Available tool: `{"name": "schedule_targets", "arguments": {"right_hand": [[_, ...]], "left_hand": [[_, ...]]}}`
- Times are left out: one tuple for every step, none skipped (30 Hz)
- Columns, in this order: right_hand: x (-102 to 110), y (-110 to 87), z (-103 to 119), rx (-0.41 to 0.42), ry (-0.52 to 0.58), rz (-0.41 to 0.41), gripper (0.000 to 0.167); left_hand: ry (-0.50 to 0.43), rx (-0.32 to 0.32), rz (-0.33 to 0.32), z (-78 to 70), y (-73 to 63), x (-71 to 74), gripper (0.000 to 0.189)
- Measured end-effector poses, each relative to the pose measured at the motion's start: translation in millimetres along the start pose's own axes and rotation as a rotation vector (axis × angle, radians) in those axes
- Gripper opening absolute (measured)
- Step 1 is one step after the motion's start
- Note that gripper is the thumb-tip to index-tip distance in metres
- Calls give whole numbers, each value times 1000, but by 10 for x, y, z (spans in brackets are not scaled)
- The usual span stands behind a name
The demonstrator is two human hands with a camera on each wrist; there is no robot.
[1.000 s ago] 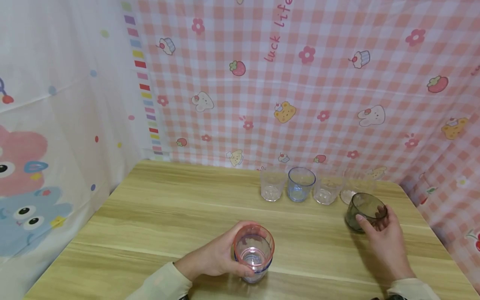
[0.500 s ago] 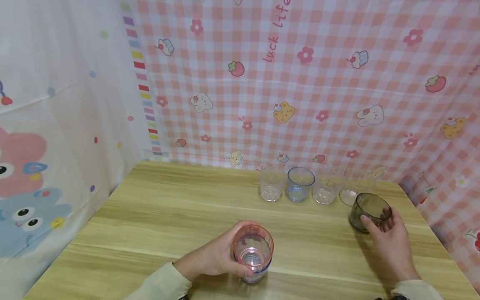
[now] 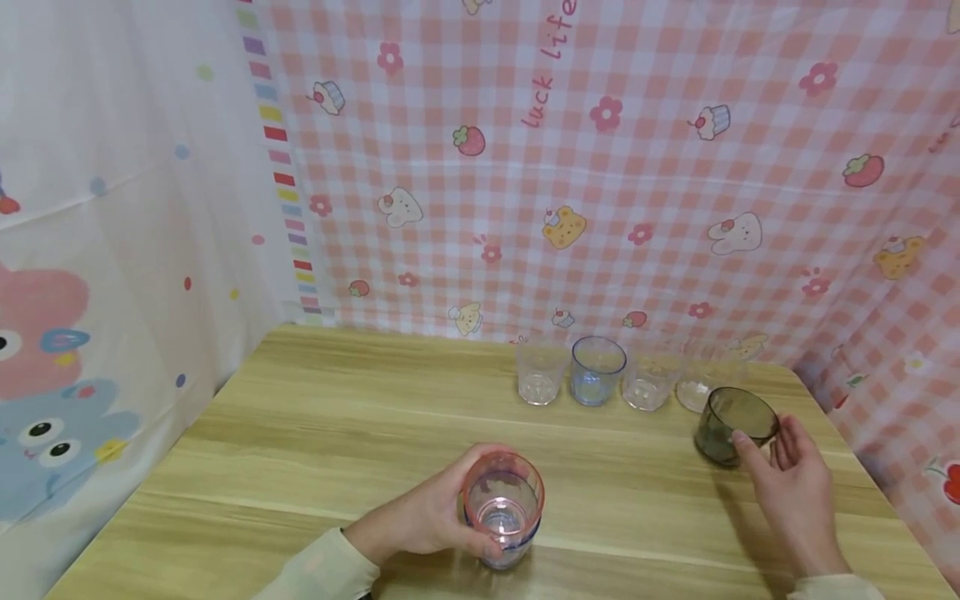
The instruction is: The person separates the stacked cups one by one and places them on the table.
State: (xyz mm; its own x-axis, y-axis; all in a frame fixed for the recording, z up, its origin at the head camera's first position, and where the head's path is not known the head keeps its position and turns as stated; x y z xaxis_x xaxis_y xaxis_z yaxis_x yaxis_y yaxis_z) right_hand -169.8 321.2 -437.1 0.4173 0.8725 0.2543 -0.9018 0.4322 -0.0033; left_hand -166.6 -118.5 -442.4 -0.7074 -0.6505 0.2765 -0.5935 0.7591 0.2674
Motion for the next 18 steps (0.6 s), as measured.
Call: {"name": "schedule_targets", "arguments": {"right_hand": [[1, -18, 14, 7, -2, -10, 92], [1, -34, 30, 20, -4, -21, 91], [0, -52, 45, 33, -15, -30, 90], [-1, -69, 61, 46, -21, -39, 90], [-2, -87, 77, 58, -34, -49, 88], [-3, -105, 91, 67, -43, -60, 87], [-6, -122, 105, 76, -49, -69, 86], [-10, -138, 119, 85, -53, -78, 85], [-12, -154, 132, 95, -56, -89, 84], [-14, -172, 144, 104, -57, -100, 83], [-17, -187, 155, 114, -56, -113, 81], [-21, -201, 167, 129, -51, -129, 79], [-26, -214, 178, 142, -47, -145, 77], [-32, -228, 189, 154, -42, -160, 76], [-39, -242, 200, 166, -41, -175, 74], [-48, -254, 213, 180, -38, -186, 72], [-57, -265, 224, 190, -37, -193, 70], [-67, -275, 238, 198, -35, -193, 69]], "left_hand": [[-6, 3, 1, 7, 0, -1, 93], [-7, 16, -1, 14, -2, 0, 92], [-15, 24, 0, 23, -2, -1, 92], [-22, 31, 0, 33, -3, -3, 91], [-27, 37, 1, 44, -3, -4, 90], [-31, 41, 5, 53, -4, -5, 90], [-36, 39, 9, 60, -6, -6, 90], [-36, 45, 13, 64, -9, -5, 90], [-41, 44, 20, 68, -10, -4, 90], [-31, 40, 24, 70, -12, -3, 91], [-23, 45, 26, 69, -14, 0, 92], [-17, 54, 28, 68, -16, 2, 92], [-12, 64, 26, 69, -19, 3, 92], [-7, 80, 24, 66, -21, 4, 92], [1, 80, 22, 64, -21, 3, 92], [7, 76, 18, 61, -22, 2, 92], [0, 83, 17, 59, -22, 0, 91], [-5, 79, 16, 55, -23, -2, 91]]}}
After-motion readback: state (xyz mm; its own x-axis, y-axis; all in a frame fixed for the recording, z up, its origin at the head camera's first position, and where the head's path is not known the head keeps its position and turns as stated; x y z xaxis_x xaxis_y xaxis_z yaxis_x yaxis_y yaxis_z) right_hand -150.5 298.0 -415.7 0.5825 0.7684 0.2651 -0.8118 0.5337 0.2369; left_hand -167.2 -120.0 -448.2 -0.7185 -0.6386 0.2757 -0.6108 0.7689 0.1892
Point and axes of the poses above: each hand's wrist, its own y-axis towards the middle knuckle, its own x-axis out of the back of the hand, z = x × y, the point moved 2 cm from there along y, towards the middle knuckle, and after that the axes turned 1 degree about y, right-handed, at the moved point
